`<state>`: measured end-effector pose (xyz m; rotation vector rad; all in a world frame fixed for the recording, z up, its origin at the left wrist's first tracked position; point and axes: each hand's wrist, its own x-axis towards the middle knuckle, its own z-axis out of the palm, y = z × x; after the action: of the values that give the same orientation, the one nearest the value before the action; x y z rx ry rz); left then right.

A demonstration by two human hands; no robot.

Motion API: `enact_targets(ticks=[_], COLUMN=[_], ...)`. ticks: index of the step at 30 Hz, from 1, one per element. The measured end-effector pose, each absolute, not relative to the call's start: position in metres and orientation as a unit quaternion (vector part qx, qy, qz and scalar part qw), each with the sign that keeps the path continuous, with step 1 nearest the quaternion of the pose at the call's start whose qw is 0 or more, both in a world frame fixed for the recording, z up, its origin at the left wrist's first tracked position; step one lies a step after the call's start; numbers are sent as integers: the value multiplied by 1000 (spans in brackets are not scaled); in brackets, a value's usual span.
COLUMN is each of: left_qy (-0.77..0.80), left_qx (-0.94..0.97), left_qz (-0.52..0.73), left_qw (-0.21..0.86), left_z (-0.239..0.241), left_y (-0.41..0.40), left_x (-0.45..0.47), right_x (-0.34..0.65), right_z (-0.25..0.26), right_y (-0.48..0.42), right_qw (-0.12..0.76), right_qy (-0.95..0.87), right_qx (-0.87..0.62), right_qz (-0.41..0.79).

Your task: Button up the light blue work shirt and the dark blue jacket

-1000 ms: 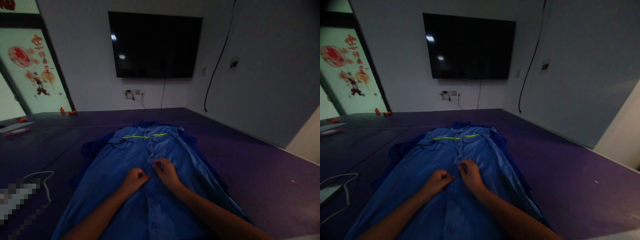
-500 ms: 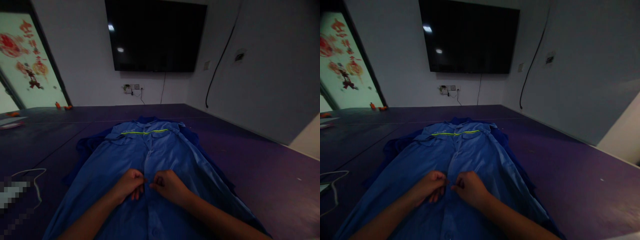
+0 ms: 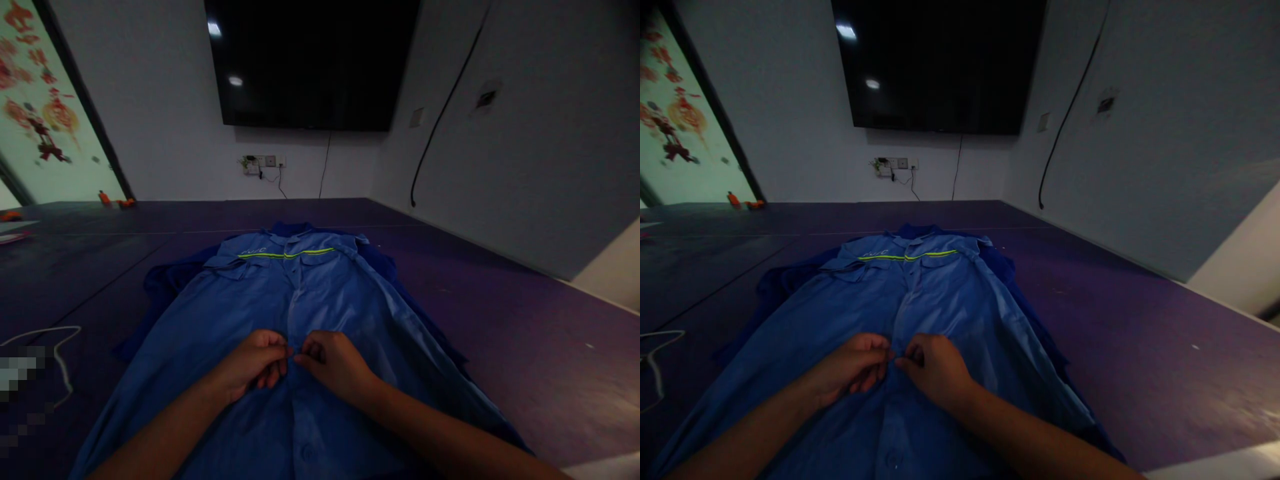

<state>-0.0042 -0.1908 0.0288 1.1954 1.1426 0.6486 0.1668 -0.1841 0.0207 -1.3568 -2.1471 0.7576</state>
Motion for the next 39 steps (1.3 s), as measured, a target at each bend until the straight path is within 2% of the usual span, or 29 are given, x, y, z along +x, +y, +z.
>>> enact_targets(ticks=[8, 26, 32, 39], left_qy=[497, 509, 515, 509], left_qx=[508, 513, 512, 539], left_qz=[298, 306, 304, 315], left_qw=[637, 619, 616, 592], left_z=[32, 28, 29, 29], left_y=[-194, -192, -193, -196], left_x=[-3, -3, -1, 2], right_x=[164, 166, 165, 165], right_z=[23, 26, 22, 21], right_y=[-187, -188, -185, -182], right_qw=[274, 249, 257, 276], right_qy=[-778, -798, -771, -718], right_qx=[-479, -469, -486, -480], right_qz=[302, 284, 322, 421])
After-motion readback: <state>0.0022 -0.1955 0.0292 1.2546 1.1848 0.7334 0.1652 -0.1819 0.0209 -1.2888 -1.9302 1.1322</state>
